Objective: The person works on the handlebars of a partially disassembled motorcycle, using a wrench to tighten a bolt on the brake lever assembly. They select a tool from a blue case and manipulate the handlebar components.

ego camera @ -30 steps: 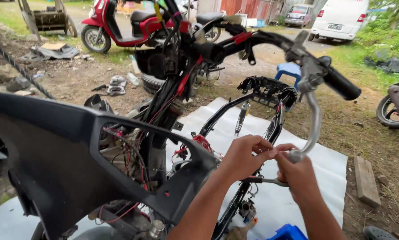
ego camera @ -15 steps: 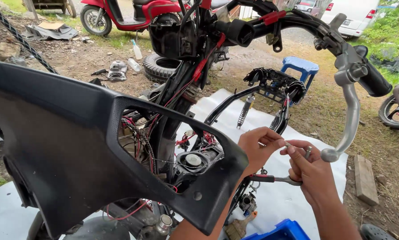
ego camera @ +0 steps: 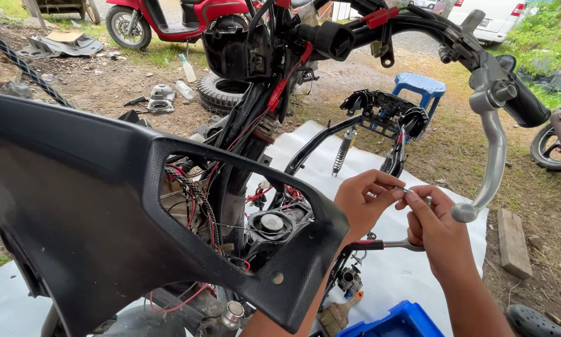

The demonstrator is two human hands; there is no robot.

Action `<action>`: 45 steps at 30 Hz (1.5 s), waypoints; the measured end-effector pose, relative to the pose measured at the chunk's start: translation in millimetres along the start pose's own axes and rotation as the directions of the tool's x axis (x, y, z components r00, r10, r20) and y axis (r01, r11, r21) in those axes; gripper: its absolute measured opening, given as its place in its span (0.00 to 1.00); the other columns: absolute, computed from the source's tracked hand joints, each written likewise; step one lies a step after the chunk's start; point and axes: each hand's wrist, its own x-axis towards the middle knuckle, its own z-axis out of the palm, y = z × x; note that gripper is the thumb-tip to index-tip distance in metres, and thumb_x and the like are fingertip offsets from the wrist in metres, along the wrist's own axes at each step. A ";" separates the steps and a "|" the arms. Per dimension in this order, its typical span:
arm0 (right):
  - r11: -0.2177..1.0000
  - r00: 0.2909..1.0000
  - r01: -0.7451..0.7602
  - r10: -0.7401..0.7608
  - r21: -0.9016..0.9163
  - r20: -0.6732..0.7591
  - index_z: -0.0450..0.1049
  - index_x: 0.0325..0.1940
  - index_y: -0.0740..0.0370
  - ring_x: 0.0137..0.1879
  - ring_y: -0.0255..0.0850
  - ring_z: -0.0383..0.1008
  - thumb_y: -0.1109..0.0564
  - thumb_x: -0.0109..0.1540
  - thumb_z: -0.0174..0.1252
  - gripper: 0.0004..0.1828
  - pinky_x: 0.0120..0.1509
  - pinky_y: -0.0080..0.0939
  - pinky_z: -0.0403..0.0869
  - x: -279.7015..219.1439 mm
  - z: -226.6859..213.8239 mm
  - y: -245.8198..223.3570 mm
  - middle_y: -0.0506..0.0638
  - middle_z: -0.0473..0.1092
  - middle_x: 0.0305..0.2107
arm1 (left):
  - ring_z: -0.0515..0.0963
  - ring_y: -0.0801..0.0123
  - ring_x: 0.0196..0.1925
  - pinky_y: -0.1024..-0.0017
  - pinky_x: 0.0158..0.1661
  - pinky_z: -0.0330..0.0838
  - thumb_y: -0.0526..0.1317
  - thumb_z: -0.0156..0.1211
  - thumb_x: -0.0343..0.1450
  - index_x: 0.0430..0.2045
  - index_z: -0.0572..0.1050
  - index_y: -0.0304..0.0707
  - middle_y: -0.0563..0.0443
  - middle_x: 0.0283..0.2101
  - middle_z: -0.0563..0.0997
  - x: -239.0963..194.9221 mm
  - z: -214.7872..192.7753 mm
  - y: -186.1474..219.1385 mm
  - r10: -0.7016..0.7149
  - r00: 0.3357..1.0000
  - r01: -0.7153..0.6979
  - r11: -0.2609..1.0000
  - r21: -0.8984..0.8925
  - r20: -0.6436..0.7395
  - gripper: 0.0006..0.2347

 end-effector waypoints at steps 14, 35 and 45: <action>0.993 0.999 -0.008 0.014 -0.120 0.046 0.64 0.31 0.60 0.19 0.28 0.49 0.50 0.71 0.45 0.16 0.21 0.34 0.51 0.0 -7.1 8.9 0.43 0.59 0.20 | 0.75 0.49 0.37 0.59 0.36 0.67 0.39 0.53 0.80 0.34 0.69 0.37 0.47 0.36 0.74 -19.5 15.3 7.2 0.412 0.911 -0.350 0.810 0.470 -0.032 0.07; 0.748 0.691 -0.637 0.662 -0.188 0.290 0.66 0.33 0.59 0.19 0.30 0.47 0.49 0.68 0.48 0.15 0.22 0.36 0.48 -83.4 -17.2 209.3 0.45 0.65 0.23 | 0.80 0.44 0.45 0.53 0.47 0.71 0.49 0.46 0.74 0.36 0.75 0.33 0.36 0.41 0.82 -171.8 12.6 -169.4 -0.707 0.558 0.829 0.455 0.324 -0.434 0.16; 0.633 0.424 -0.709 0.736 -0.312 0.528 0.69 0.34 0.61 0.18 0.29 0.49 0.50 0.66 0.52 0.13 0.20 0.34 0.48 -108.6 -25.9 245.6 0.48 0.65 0.23 | 0.81 0.44 0.46 0.54 0.47 0.73 0.48 0.47 0.75 0.39 0.75 0.32 0.36 0.42 0.82 -255.3 -1.5 -182.3 -0.801 0.450 0.887 0.349 0.303 -0.395 0.16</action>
